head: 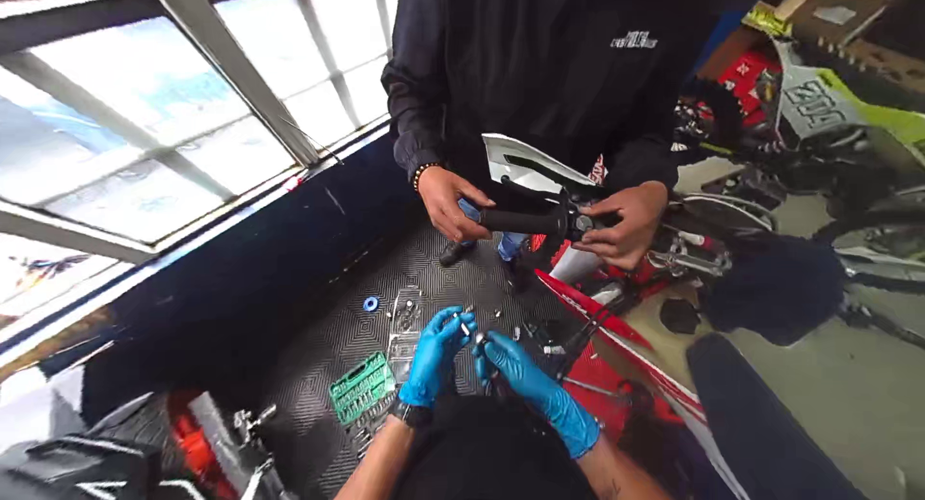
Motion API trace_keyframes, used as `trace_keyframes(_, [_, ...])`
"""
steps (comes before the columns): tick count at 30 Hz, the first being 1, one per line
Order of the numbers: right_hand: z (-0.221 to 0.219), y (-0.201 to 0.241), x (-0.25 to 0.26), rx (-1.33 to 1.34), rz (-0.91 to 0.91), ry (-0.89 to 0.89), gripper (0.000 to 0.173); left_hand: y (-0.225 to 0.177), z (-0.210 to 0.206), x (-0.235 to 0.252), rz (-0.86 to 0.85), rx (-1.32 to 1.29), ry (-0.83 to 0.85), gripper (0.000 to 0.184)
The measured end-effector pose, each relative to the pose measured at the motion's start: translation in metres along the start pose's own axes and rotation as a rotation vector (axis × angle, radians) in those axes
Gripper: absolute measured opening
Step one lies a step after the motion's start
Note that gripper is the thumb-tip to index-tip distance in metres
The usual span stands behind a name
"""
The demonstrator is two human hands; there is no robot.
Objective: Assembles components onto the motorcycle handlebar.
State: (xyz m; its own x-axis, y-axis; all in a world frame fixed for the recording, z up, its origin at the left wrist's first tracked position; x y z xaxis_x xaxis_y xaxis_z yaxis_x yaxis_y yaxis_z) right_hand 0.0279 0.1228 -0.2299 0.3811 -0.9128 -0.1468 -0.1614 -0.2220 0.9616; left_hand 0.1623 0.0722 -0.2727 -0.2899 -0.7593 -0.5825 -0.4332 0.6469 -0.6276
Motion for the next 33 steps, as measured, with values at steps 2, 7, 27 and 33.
trace_keyframes(2, [0.009,0.011,-0.003,0.009,0.154,-0.141,0.033,-0.013,-0.023,0.002,0.047,0.017,0.069,0.023])
trace_keyframes(7, [0.025,0.029,-0.003,0.017,0.357,-0.28,0.043,-0.033,-0.068,0.005,0.051,0.063,0.277,0.019])
trace_keyframes(27, [0.074,0.046,-0.033,-0.2,0.488,-0.29,0.024,-0.024,-0.137,0.006,-0.002,0.347,0.253,0.011])
trace_keyframes(33, [0.075,0.039,-0.031,-0.16,0.549,-0.547,0.029,-0.019,-0.143,0.015,0.061,0.278,0.229,0.013])
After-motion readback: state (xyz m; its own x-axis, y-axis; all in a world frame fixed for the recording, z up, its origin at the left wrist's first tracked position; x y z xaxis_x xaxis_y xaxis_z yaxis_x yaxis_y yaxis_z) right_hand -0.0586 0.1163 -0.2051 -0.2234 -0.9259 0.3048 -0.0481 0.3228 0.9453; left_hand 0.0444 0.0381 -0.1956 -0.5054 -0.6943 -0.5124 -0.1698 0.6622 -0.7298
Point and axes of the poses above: each hand's wrist, its own x-axis towards the middle knuckle, its own z-axis out of the back of the hand, y = z × x, the point moved 8 cm from there along x, towards the middle knuckle, and after that the axes turned 6 degrees about z, right-handed, at the moved point
